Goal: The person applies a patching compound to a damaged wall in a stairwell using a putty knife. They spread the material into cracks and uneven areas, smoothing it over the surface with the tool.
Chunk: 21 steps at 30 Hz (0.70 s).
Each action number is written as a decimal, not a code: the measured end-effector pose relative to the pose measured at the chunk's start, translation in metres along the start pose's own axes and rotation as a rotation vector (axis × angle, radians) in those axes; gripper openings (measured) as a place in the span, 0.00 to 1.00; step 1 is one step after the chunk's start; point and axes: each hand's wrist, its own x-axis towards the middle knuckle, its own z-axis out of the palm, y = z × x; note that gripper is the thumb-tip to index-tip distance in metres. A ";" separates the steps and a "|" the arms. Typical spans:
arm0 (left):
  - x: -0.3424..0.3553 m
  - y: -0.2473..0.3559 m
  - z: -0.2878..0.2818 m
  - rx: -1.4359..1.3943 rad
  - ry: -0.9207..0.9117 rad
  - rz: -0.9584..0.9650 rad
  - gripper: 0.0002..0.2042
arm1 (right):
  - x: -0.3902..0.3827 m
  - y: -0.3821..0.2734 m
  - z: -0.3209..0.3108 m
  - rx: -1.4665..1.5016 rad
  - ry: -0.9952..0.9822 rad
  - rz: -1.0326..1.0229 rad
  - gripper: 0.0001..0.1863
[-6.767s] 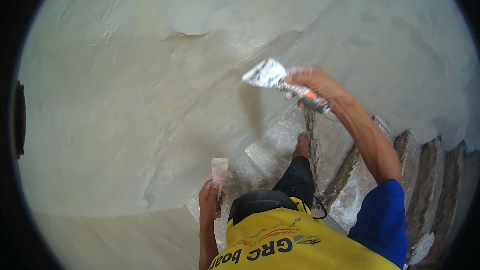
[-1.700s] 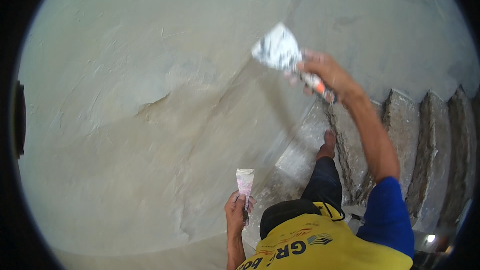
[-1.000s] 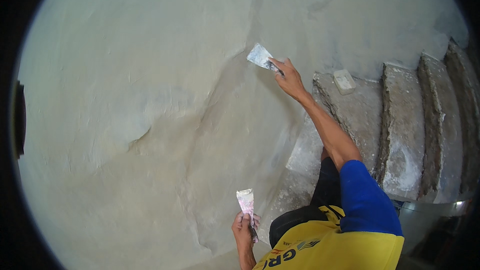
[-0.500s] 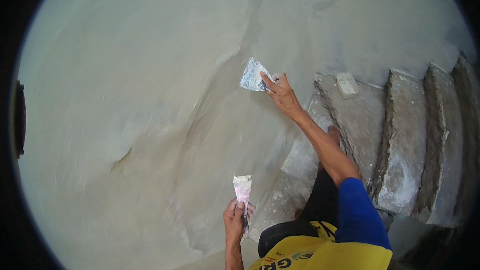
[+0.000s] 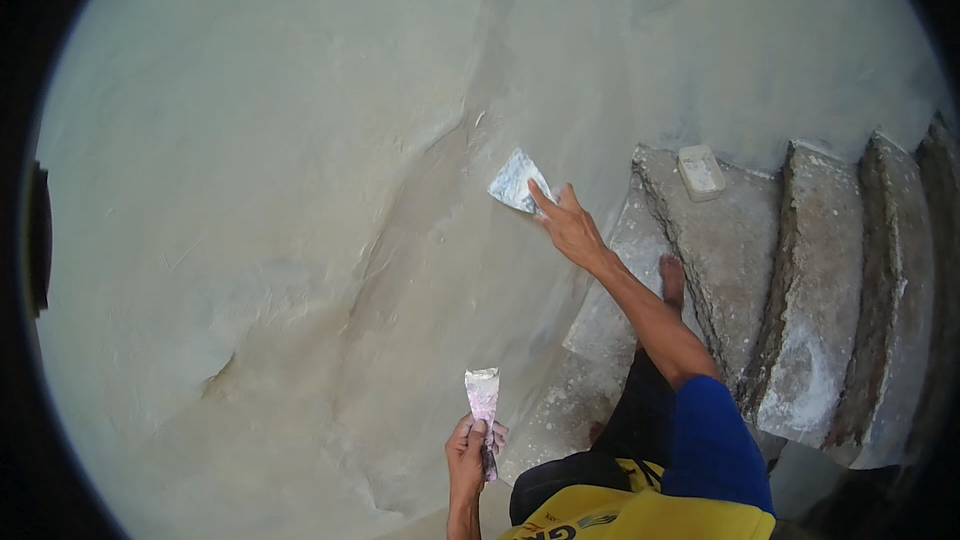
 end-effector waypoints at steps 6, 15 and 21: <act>0.004 0.001 0.002 -0.022 -0.022 0.083 0.15 | 0.061 -0.090 -0.068 0.467 -0.042 0.392 0.30; -0.004 -0.015 -0.005 -0.074 0.054 0.024 0.14 | 0.038 -0.097 -0.008 0.280 0.017 0.236 0.33; -0.004 -0.011 -0.008 -0.084 0.044 0.048 0.14 | -0.030 -0.117 0.008 0.205 -0.056 0.039 0.34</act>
